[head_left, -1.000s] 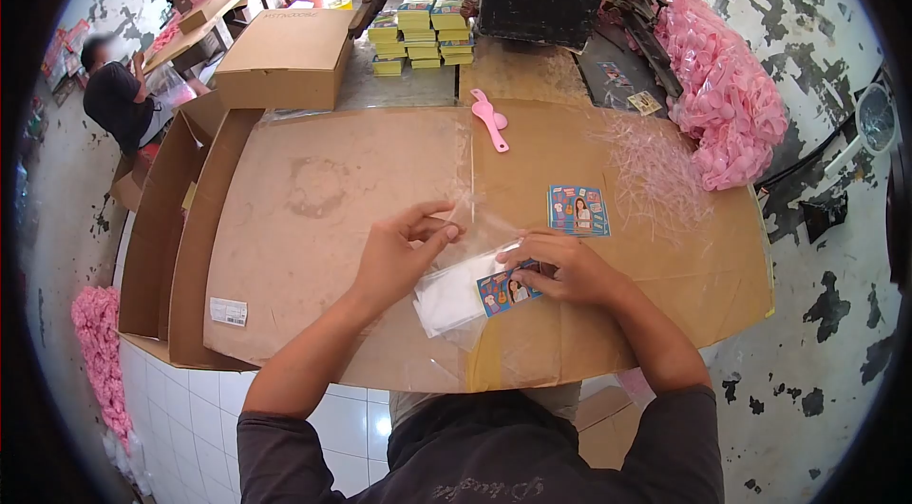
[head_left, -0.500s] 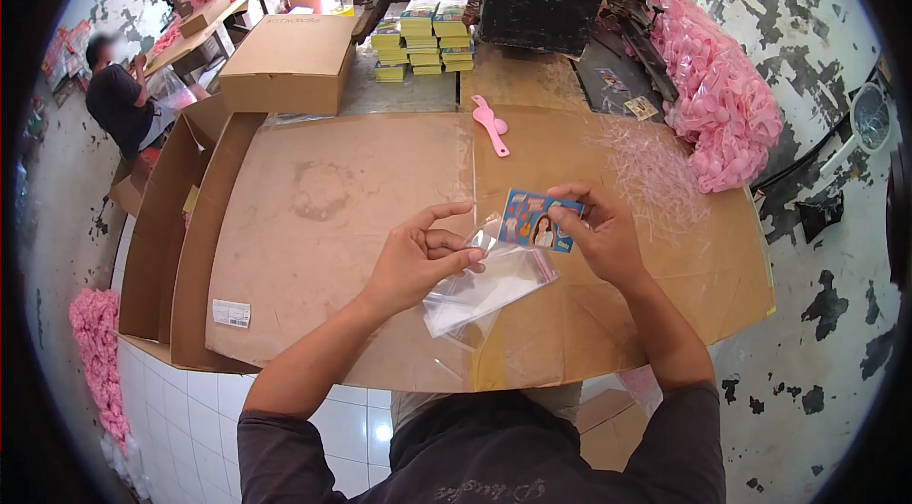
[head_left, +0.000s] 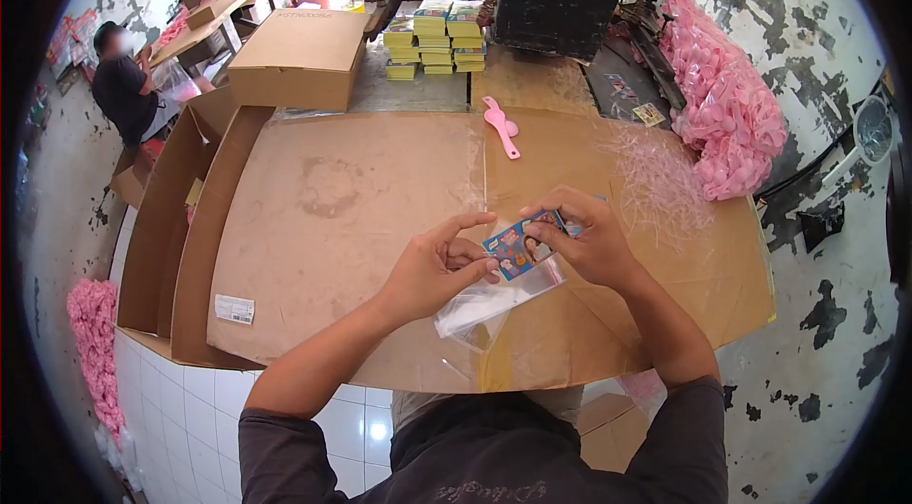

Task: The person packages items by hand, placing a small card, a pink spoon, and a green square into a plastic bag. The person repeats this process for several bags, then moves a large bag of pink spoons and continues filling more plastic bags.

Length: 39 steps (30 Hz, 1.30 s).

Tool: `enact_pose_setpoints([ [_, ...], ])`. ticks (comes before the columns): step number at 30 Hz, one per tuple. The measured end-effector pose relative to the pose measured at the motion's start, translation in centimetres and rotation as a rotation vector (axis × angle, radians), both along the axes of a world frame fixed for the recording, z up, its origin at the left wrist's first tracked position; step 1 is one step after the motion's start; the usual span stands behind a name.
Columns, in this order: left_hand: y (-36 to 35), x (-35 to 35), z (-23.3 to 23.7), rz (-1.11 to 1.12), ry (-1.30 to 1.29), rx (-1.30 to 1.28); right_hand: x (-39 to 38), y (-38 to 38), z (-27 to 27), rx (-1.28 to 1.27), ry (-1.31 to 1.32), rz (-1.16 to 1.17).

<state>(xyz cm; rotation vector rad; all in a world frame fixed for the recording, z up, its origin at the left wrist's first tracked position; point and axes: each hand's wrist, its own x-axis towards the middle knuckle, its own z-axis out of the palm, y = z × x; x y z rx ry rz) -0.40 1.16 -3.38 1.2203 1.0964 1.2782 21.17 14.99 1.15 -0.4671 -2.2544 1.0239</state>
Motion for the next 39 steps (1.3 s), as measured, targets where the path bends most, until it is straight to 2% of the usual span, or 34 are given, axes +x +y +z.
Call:
enact_pose_setpoints([
  [1, 0.0, -0.1, 0.0, 0.001, -0.007, 0.008, 0.0, 0.1, 0.0, 0.067, -0.017, 0.019],
  [4, 0.0, -0.1, 0.2, 0.05, 0.007, 0.01, 0.0, 0.2, -1.0, -0.294, 0.238, -0.097],
  [10, 0.1, -0.3, 0.2, 0.068, -0.077, 0.0, 0.0, 0.3, -1.6, -0.147, 0.193, -0.022],
  [13, -0.1, 0.0, 0.4, 0.064, -0.024, 0.01, 0.3, 0.9, -0.1, 0.168, -0.019, 0.076],
  [16, 0.0, 0.0, -0.5, 0.041, 0.098, 0.085, -0.6, 0.2, 1.4, 0.183, -0.111, 0.148],
  [19, 0.0, 0.4, -0.5, 0.06, 0.061, 0.095, -2.1, -1.8, -0.7, -0.273, 0.076, 0.045],
  [22, 0.3, 0.1, 0.0, 0.203, -0.028, 0.042, -3.3, -1.4, -2.0, -0.266, 0.143, -0.126],
  [25, 0.4, -0.6, 0.4, 0.239, -0.139, 0.039, -3.6, -0.5, -1.4, -0.006, -0.032, 0.115],
  [28, 0.9, -1.3, -0.8, 0.27, -0.066, 0.035, -5.9, 3.6, -3.6, -0.398, 0.11, 0.275],
  [31, 1.1, -1.7, -0.4, 0.282, -0.13, 0.005, -8.2, 7.6, -2.7, 0.121, -0.189, -0.259],
  [34, 1.3, -2.2, -1.0, 0.265, -0.211, 0.018, -9.0, 12.1, -6.7, 0.416, -0.388, -0.431],
  [37, 1.4, -2.9, -1.5, 0.261, -0.15, -0.009, -9.0, 12.5, -7.7, 0.432, -0.245, -0.404],
  [39, 1.3, -2.8, -1.1, 0.257, -0.193, -0.01, -8.4, 12.4, -7.4, 0.267, -0.248, -0.338],
])
